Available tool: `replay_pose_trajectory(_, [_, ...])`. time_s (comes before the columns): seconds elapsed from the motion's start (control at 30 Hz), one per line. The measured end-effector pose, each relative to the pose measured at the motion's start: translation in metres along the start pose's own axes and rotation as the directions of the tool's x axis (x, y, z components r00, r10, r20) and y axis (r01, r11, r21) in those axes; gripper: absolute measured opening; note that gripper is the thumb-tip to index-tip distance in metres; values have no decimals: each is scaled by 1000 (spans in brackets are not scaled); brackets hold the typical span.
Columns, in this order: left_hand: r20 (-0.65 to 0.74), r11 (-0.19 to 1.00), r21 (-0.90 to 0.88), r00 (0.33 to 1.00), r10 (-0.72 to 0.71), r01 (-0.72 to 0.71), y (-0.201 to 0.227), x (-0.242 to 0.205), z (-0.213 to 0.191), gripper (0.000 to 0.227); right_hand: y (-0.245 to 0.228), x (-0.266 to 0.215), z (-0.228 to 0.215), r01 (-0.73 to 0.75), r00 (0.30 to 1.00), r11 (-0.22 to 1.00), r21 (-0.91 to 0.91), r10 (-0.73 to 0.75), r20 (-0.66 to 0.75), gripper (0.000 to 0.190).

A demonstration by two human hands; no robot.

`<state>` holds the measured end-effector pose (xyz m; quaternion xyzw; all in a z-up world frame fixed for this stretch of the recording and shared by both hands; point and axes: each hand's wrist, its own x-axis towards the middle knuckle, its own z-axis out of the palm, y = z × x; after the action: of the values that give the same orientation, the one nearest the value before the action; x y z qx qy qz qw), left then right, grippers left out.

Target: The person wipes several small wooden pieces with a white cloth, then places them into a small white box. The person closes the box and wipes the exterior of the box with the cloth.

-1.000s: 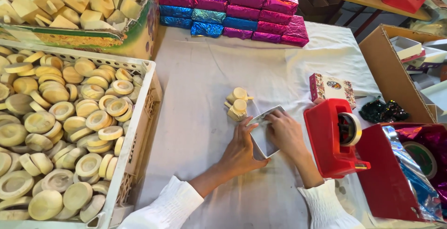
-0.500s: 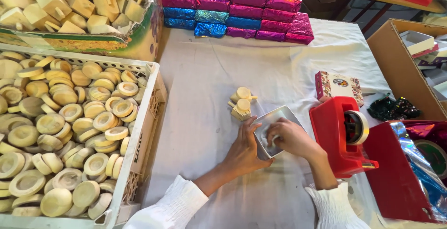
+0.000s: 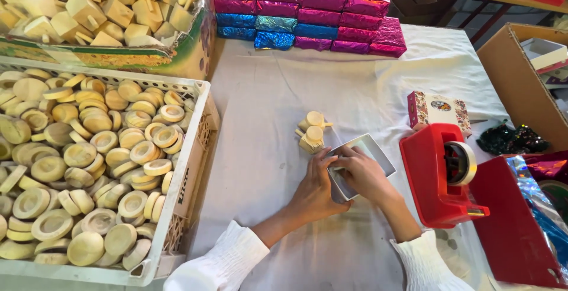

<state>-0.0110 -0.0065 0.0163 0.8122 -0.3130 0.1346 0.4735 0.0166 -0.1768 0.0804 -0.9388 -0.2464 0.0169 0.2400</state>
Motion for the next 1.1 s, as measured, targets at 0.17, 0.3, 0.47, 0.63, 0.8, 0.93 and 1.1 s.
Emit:
replay_pose_trajectory(0.17, [15, 1000, -11, 1000, -26, 26, 1, 0, -1, 110, 3, -1, 2, -100, 990, 978, -181, 79, -119, 39])
replay_pose_trajectory(0.3, [30, 999, -34, 999, -39, 40, -2, 1, 1, 112, 35, -5, 6, -258, 955, 925, -279, 200, -220, 35])
replay_pose_trajectory(0.47, [32, 999, -35, 999, -40, 42, -1, 1, -1, 112, 47, -1, 14, -267, 954, 831, -488, 154, -258, 26])
replay_pose_trajectory(0.63, [-7, 999, -38, 1000, -12, 12, 0, 3, -3, 112, 8, 3, 3, -45, 984, 947, -318, -13, -178, 26])
replay_pose_trajectory(0.8, [-4, 999, -48, 1000, -20, 20, 0, 2, -2, 112, 3, 1, -7, 43, 998, 983, -178, -51, -39, 24])
replay_pose_trajectory(0.93, [25, 997, -53, 999, -45, 47, 1, 4, -6, 115, 18, -11, -16, 111, 986, 990, -87, -99, 135, 21])
replay_pose_trajectory(1.1, [44, 997, -46, 998, -54, 56, -1, 1, -2, 114, 22, -24, -25, -163, 948, 947, -278, 228, 222, 18])
